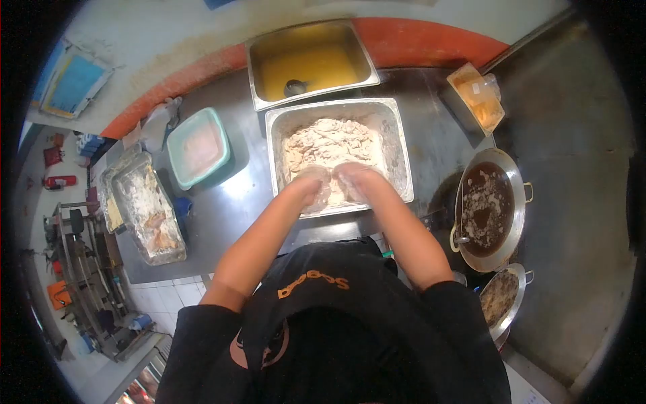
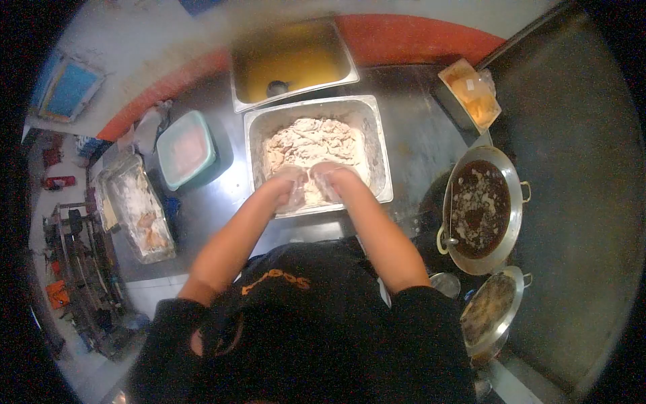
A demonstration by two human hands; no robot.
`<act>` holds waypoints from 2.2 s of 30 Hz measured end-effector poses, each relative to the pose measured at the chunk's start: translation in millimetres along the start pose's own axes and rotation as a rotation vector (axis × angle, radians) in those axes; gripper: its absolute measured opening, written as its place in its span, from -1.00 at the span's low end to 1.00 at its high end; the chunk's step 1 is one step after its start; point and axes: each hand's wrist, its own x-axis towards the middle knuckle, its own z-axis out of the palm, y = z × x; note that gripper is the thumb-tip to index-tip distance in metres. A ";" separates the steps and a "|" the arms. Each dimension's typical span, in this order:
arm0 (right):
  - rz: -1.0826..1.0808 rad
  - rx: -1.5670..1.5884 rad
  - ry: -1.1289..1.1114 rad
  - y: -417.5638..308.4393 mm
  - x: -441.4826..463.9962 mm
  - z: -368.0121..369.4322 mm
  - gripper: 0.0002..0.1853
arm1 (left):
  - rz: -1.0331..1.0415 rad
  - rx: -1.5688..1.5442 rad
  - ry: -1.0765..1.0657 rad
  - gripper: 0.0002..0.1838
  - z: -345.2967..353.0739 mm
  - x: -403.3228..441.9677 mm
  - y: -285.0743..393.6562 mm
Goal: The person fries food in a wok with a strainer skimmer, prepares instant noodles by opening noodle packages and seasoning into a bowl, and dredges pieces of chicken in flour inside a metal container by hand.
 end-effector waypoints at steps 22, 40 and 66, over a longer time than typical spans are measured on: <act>-0.381 -0.543 0.592 -49.2 -44.5 17.1 -0.34 | 0.640 0.455 0.283 -0.50 34.2 -56.3 55.3; -0.229 -0.817 0.540 -99.8 -59.0 34.9 -0.34 | 0.797 1.017 0.135 -0.49 39.2 -58.7 103.5; -0.156 -1.174 0.554 -34.3 22.3 -1.8 -0.39 | 0.219 1.505 0.282 -0.24 12.2 -1.9 70.6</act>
